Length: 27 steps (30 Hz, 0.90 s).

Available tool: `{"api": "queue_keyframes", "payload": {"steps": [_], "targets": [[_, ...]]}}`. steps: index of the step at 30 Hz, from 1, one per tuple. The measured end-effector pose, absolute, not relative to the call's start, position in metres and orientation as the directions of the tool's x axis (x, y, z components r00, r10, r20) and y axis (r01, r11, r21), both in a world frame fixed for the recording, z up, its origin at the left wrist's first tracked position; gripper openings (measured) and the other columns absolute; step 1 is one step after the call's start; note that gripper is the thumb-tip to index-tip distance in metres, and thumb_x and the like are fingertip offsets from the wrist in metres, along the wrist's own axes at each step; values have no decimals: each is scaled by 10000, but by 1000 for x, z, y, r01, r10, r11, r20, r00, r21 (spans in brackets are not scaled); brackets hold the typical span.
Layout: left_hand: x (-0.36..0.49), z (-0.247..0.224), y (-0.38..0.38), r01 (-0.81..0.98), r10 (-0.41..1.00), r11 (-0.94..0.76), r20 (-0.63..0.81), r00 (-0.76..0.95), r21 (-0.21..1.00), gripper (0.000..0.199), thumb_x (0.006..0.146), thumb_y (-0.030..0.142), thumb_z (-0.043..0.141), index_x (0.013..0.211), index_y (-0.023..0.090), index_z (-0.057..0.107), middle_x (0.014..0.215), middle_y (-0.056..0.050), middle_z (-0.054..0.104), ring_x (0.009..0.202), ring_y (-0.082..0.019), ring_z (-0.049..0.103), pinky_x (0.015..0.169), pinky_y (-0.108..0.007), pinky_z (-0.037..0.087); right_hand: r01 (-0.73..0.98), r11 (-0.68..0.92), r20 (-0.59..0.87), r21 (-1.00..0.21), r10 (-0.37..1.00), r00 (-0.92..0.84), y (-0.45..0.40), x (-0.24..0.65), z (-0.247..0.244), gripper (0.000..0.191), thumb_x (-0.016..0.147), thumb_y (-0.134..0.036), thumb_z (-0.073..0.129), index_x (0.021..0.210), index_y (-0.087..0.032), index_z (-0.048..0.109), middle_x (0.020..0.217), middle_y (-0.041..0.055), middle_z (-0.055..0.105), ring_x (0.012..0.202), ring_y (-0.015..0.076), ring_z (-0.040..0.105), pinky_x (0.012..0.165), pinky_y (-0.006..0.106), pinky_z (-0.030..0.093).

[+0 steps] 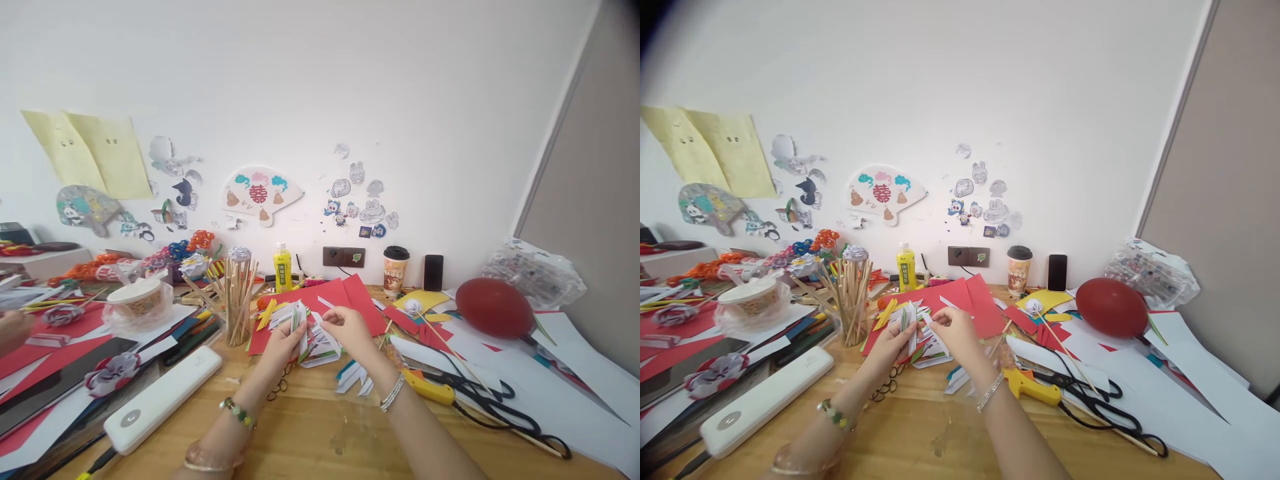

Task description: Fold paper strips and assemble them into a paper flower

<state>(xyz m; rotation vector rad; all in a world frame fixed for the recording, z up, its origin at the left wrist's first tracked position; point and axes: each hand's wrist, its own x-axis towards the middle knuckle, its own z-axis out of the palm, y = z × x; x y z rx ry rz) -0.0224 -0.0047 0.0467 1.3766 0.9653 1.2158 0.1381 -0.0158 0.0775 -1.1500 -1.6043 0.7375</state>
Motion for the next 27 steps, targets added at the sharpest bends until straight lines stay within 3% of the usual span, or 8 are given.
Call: {"api": "queue_keyframes", "payload": {"steps": [4, 12, 18, 27], "targets": [[-18, 44, -8, -87, 945, -137, 157, 286, 987, 449, 668, 585, 593, 651, 139, 546, 354, 89, 374, 305, -33, 231, 356, -184, 141, 300, 382, 389, -874, 920, -41, -21, 135, 85, 55, 662, -192, 579, 677, -163, 624, 686, 30, 669, 674, 172, 622, 650, 282, 476], [-19, 40, -8, -134, 918, -152, 190, 347, 979, 429, 701, 556, 584, 628, 137, 522, 383, 82, 392, 319, -26, 237, 367, -187, 137, 358, 380, 391, -853, 919, -46, -31, 131, 93, 62, 663, -169, 540, 638, -169, 597, 642, 9, 646, 636, 151, 604, 595, 252, 454], [-19, 41, -15, -275, 880, -95, 210, 427, 957, 402, 722, 538, 576, 763, 139, 543, 546, 58, 507, 351, -9, 244, 425, -186, 251, 373, 356, 376, -857, 926, -21, -40, 133, 108, 53, 643, -164, 533, 606, -167, 570, 614, -2, 622, 606, 137, 582, 567, 236, 438], [-21, 43, -17, -333, 834, -81, 247, 493, 939, 428, 712, 553, 586, 795, 135, 557, 569, 48, 499, 381, -15, 259, 437, -183, 223, 395, 354, 359, -848, 931, -64, -55, 130, 123, 72, 617, -128, 512, 576, -168, 556, 577, -19, 593, 571, 119, 543, 509, 210, 394]]}}
